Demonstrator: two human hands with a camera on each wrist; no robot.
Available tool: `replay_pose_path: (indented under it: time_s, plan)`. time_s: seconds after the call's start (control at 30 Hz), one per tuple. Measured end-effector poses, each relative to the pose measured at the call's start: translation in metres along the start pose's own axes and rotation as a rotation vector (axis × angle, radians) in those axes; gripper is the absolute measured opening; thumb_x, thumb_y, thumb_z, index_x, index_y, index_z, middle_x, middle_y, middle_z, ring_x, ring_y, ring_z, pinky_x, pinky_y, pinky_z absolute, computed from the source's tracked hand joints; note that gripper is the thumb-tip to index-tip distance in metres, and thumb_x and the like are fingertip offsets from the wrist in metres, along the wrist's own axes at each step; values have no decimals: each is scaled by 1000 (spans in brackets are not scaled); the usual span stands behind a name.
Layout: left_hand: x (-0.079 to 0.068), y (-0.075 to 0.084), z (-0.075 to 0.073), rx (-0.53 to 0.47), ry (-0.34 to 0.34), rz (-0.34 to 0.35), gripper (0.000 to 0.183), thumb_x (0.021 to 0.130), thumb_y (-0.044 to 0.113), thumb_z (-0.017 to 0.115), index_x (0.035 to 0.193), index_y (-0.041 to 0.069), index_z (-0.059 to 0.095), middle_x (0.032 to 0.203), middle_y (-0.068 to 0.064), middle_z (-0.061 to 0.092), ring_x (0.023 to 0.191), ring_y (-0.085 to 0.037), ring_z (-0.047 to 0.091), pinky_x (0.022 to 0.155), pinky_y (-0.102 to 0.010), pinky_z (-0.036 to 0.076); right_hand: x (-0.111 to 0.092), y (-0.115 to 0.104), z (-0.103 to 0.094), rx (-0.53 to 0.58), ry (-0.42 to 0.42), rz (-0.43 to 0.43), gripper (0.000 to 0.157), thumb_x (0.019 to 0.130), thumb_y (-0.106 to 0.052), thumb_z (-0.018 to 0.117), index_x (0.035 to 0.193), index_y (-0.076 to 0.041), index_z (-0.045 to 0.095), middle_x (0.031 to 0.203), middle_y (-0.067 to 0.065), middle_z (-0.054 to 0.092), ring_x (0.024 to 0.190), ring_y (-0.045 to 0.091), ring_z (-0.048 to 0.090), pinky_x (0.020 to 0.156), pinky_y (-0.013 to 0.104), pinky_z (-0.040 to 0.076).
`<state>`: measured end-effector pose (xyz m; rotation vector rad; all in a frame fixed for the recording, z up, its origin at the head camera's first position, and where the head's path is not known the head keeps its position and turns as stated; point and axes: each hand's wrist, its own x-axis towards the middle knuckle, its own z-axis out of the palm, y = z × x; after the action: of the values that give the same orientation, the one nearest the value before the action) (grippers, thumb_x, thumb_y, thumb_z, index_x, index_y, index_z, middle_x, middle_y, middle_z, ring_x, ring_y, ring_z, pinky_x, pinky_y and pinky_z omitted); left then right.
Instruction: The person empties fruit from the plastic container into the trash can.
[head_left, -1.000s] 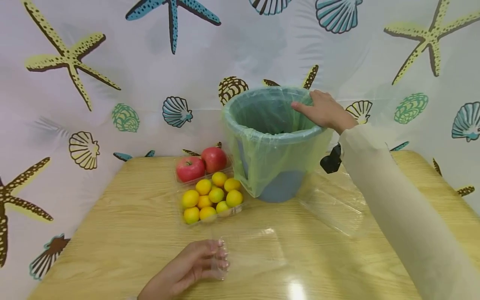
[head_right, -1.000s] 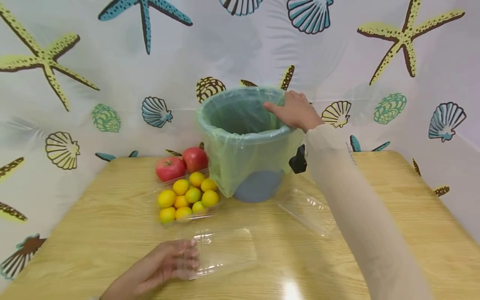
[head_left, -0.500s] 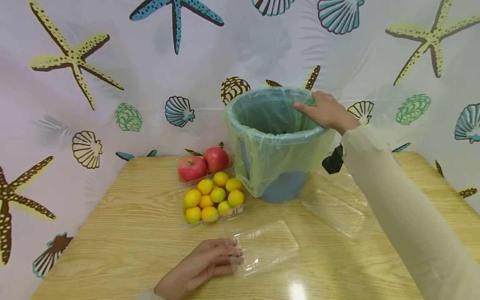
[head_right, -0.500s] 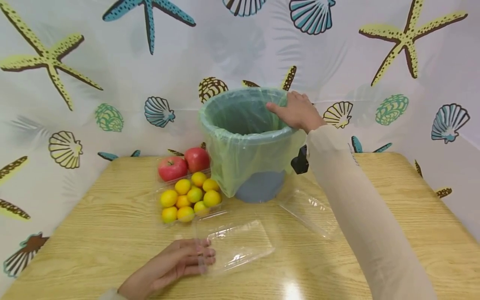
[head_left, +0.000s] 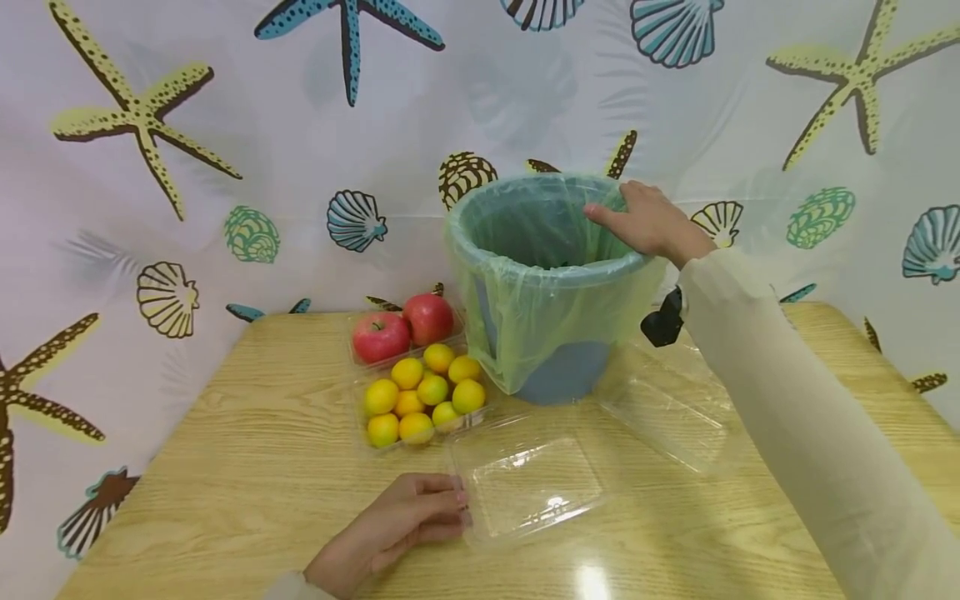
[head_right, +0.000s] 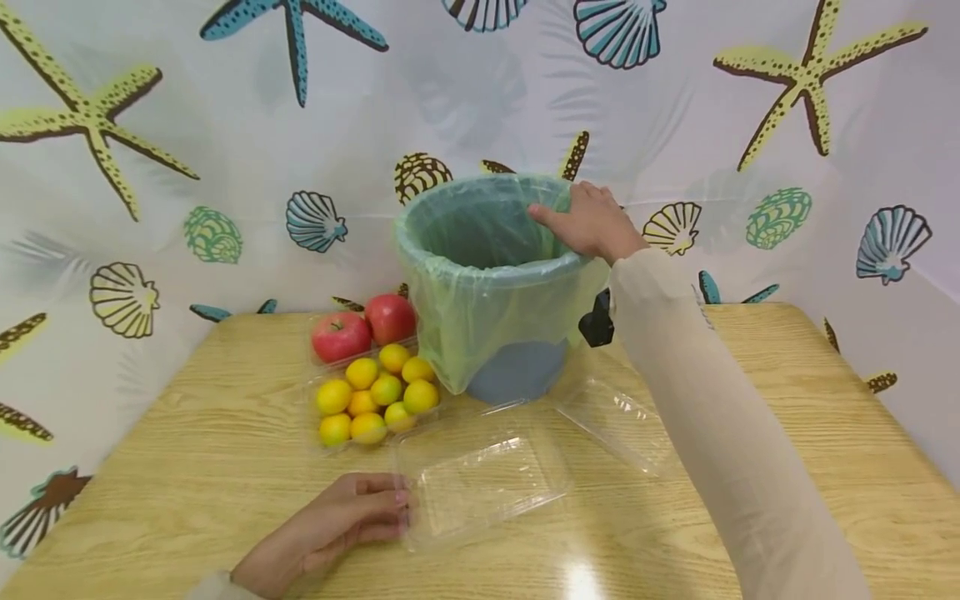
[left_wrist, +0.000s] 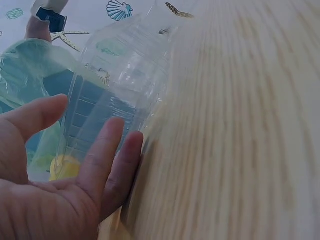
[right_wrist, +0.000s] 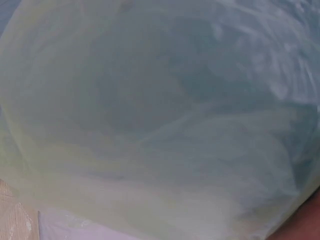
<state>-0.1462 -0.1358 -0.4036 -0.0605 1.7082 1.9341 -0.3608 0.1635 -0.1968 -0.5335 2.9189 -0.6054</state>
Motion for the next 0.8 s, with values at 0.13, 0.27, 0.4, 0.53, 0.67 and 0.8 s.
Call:
replay_pose_path:
  time_s: [0.13,0.27,0.4,0.53,0.67,0.8]
  plan:
    - [-4,0,-7,-14,18,2,48,94,20,59,127,-12,45,94,-1,64,87,-10,66,80,-25,57,0,-1,1,-7,-7,-1,85,98,-58,26,150,3,-1,158,23,-1,146,40,-3,118,55,7]
    - [-9,2,-19,-16,30,19,56,95,21,56,134,-15,36,98,-2,63,88,-9,65,80,-25,57,-1,-1,-1,-4,-15,1,86,98,-59,25,150,3,-3,158,23,-3,146,40,-4,118,55,6]
    - [-16,3,-33,-21,51,11,58,96,19,55,136,-16,32,100,-2,63,90,-9,65,82,-26,56,-2,-1,-2,1,-16,0,86,98,-58,25,150,4,-3,158,24,-4,146,40,-3,118,55,6]
    - [-22,4,-45,-37,81,3,60,96,19,56,137,-15,30,101,-2,62,91,-9,65,84,-28,56,-2,-2,-2,1,-16,-1,85,98,-58,25,150,4,-3,158,24,-3,146,41,-3,118,56,7]
    - [-28,7,-57,-60,118,8,58,96,20,56,136,-11,29,102,-2,62,93,-11,65,85,-29,56,-1,-2,-2,-4,-19,0,85,98,-58,24,150,4,-3,158,25,-3,146,41,-3,117,56,7]
    - [-33,12,-69,-70,152,33,40,97,19,54,126,-3,39,100,-2,63,92,-12,66,84,-29,56,-1,-1,-2,-2,-23,3,86,98,-59,24,150,4,-4,157,25,-4,146,41,-3,117,56,7]
